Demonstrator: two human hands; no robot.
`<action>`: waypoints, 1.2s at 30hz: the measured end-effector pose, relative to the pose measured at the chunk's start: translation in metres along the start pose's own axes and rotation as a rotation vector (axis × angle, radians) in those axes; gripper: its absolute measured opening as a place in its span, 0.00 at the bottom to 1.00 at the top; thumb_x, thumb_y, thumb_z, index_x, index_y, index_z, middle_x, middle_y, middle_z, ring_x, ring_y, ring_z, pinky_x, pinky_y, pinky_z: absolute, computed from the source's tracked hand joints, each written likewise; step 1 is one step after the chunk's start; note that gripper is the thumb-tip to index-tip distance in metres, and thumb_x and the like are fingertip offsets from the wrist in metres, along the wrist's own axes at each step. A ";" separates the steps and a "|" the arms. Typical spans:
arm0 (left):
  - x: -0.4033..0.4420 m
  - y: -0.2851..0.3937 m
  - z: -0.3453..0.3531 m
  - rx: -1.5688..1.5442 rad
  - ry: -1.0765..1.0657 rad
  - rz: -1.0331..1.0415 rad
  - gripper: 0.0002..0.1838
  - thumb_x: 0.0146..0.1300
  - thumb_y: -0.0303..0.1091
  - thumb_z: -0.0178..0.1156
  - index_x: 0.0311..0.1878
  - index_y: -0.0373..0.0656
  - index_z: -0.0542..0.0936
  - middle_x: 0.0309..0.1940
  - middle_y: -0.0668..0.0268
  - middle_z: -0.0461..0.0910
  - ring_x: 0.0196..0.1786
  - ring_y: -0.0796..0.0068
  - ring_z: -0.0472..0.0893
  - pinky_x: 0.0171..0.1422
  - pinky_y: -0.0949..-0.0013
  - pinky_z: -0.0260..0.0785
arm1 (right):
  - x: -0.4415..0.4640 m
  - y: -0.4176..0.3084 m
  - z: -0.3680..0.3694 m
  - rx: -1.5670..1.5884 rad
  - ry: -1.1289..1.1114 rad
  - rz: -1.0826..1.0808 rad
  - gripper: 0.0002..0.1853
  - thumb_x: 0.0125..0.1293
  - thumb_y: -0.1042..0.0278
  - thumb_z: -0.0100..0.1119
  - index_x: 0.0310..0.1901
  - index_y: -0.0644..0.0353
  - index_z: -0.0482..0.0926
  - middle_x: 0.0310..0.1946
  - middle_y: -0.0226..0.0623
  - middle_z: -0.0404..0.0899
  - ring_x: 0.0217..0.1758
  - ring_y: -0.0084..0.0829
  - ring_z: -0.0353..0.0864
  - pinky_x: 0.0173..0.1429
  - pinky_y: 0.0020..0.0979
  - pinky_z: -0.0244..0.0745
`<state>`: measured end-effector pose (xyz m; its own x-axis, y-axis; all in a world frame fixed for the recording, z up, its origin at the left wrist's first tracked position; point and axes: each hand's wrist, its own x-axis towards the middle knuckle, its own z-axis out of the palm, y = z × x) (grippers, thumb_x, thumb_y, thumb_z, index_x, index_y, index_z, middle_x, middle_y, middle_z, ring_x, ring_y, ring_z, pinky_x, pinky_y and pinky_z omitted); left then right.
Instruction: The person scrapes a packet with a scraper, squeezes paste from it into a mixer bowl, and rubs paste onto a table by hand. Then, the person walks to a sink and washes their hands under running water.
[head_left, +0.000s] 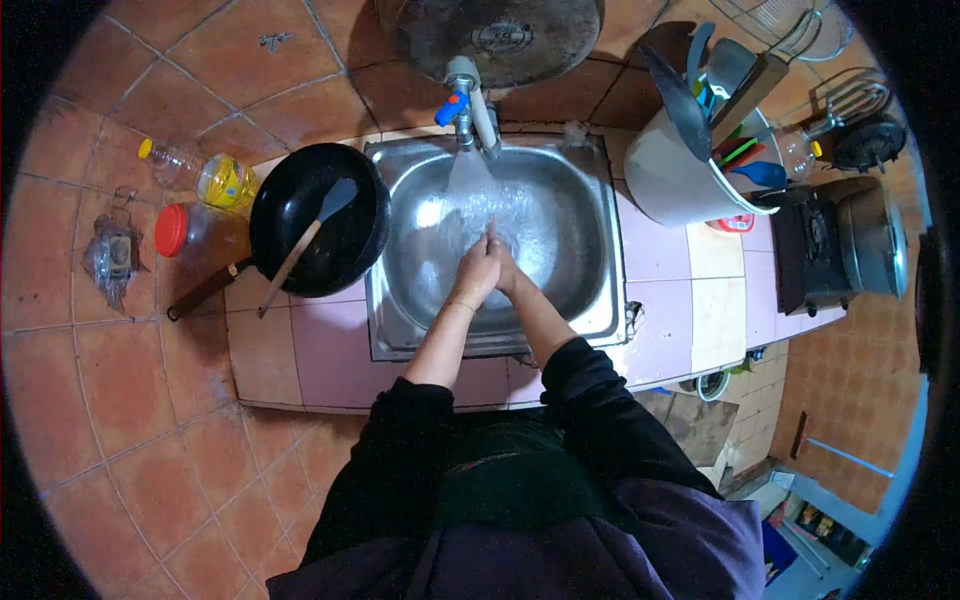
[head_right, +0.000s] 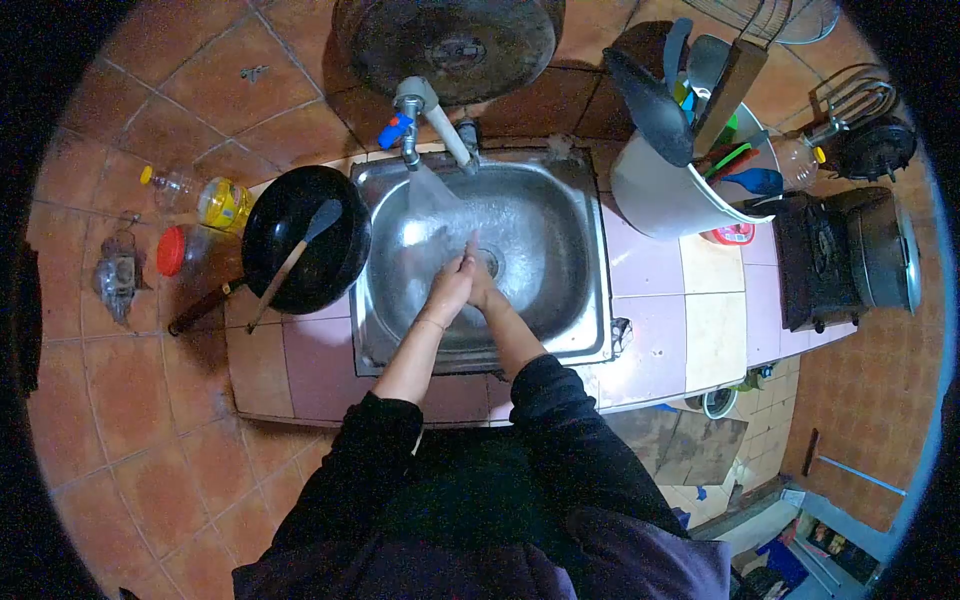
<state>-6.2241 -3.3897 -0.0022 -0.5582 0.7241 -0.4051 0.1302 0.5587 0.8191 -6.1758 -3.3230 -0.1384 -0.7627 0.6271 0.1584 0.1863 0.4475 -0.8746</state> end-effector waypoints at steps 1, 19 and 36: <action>0.001 0.001 -0.002 -0.004 0.003 -0.001 0.28 0.68 0.51 0.41 0.56 0.35 0.72 0.51 0.43 0.73 0.57 0.47 0.71 0.61 0.58 0.63 | -0.003 -0.009 -0.010 -0.154 -0.078 0.061 0.43 0.58 0.58 0.58 0.66 0.74 0.46 0.60 0.54 0.64 0.62 0.45 0.65 0.65 0.36 0.60; 0.050 -0.036 0.003 -0.283 -0.057 0.021 0.22 0.70 0.41 0.46 0.52 0.29 0.73 0.49 0.59 0.76 0.53 0.73 0.72 0.60 0.71 0.62 | -0.004 -0.117 -0.040 -0.571 -0.349 0.464 0.38 0.64 0.60 0.43 0.70 0.62 0.38 0.72 0.43 0.40 0.73 0.44 0.47 0.73 0.49 0.42; 0.026 -0.028 -0.015 -0.861 -0.051 -0.119 0.15 0.69 0.31 0.43 0.54 0.37 0.73 0.43 0.64 0.77 0.45 0.73 0.75 0.52 0.72 0.66 | -0.020 -0.102 -0.037 -0.230 -0.231 0.076 0.31 0.60 0.68 0.49 0.66 0.64 0.57 0.67 0.51 0.54 0.70 0.44 0.56 0.71 0.38 0.51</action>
<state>-6.2545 -3.3930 -0.0296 -0.4884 0.7089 -0.5088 -0.6032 0.1470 0.7839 -6.1568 -3.3579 -0.0351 -0.8568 0.5145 -0.0347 0.3630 0.5540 -0.7492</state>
